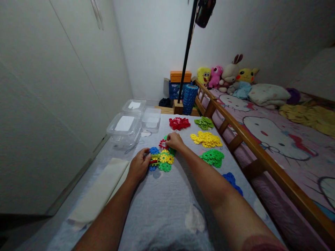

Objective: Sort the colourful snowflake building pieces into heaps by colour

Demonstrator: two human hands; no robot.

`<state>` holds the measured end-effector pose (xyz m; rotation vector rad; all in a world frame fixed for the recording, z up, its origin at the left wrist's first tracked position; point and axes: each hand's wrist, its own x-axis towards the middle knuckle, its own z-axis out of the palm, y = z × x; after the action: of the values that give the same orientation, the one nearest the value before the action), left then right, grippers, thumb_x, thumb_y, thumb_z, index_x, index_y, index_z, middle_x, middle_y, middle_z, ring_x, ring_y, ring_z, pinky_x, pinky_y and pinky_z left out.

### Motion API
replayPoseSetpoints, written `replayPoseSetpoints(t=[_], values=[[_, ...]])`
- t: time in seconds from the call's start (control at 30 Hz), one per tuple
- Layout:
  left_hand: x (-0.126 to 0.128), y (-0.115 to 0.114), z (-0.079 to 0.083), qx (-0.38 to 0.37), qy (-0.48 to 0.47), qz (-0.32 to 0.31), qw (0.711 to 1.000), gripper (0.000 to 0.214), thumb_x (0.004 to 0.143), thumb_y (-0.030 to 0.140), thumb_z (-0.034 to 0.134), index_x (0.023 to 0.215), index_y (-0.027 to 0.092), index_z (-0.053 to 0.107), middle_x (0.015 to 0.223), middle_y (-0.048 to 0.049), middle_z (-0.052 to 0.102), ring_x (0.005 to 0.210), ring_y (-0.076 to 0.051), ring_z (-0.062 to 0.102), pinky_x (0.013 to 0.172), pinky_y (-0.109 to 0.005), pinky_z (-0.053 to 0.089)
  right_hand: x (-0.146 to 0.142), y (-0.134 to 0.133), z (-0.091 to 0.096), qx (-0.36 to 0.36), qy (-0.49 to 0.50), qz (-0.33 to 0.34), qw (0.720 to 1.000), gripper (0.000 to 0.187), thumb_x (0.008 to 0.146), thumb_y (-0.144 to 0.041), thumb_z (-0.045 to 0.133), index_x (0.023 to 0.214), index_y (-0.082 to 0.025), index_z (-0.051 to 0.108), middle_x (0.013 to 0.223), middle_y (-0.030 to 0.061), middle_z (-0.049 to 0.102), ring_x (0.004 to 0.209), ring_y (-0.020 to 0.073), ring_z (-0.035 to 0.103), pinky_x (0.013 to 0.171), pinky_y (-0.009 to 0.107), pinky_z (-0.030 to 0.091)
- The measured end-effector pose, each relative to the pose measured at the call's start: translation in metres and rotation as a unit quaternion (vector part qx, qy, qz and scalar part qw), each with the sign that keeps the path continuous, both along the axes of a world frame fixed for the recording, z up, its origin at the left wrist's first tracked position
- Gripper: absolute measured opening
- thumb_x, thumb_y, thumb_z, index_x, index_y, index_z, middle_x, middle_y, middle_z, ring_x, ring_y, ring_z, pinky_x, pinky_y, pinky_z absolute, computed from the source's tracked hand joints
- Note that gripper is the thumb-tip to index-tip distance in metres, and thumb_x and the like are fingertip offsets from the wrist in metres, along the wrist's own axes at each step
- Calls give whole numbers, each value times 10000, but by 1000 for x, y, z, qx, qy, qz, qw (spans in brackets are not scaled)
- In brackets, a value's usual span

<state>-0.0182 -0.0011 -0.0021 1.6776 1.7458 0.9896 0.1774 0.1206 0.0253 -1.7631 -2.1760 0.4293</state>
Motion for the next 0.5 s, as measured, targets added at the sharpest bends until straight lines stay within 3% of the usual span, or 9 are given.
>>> replayPoseSetpoints(t=[0.13, 0.27, 0.5], values=[[0, -1, 1, 3, 2, 3, 1000, 420, 878, 436, 478, 1189, 196, 627, 1179, -93, 707, 1046, -244, 672, 958, -383, 506, 21, 23, 6, -34, 181, -51, 982, 43, 673, -132, 634, 670, -160, 667, 664, -3, 646, 690, 137, 578, 651, 225, 420], [0, -1, 1, 8, 1, 0, 1000, 401, 893, 435, 470, 1181, 208, 631, 1189, -87, 706, 1070, -246, 668, 966, -387, 505, 41, 46, 13, -65, 381, -164, 907, 92, 623, -111, 652, 601, -170, 586, 510, -63, 532, 529, 94, 496, 529, 189, 386], [0, 0, -1, 4, -1, 2, 1000, 418, 897, 445, 469, 1192, 198, 633, 1169, -89, 715, 1012, -236, 685, 896, -365, 529, 62, 79, 13, -53, 484, -292, 823, 230, 694, -101, 692, 690, -205, 487, 470, -77, 480, 425, 84, 480, 423, 177, 431]])
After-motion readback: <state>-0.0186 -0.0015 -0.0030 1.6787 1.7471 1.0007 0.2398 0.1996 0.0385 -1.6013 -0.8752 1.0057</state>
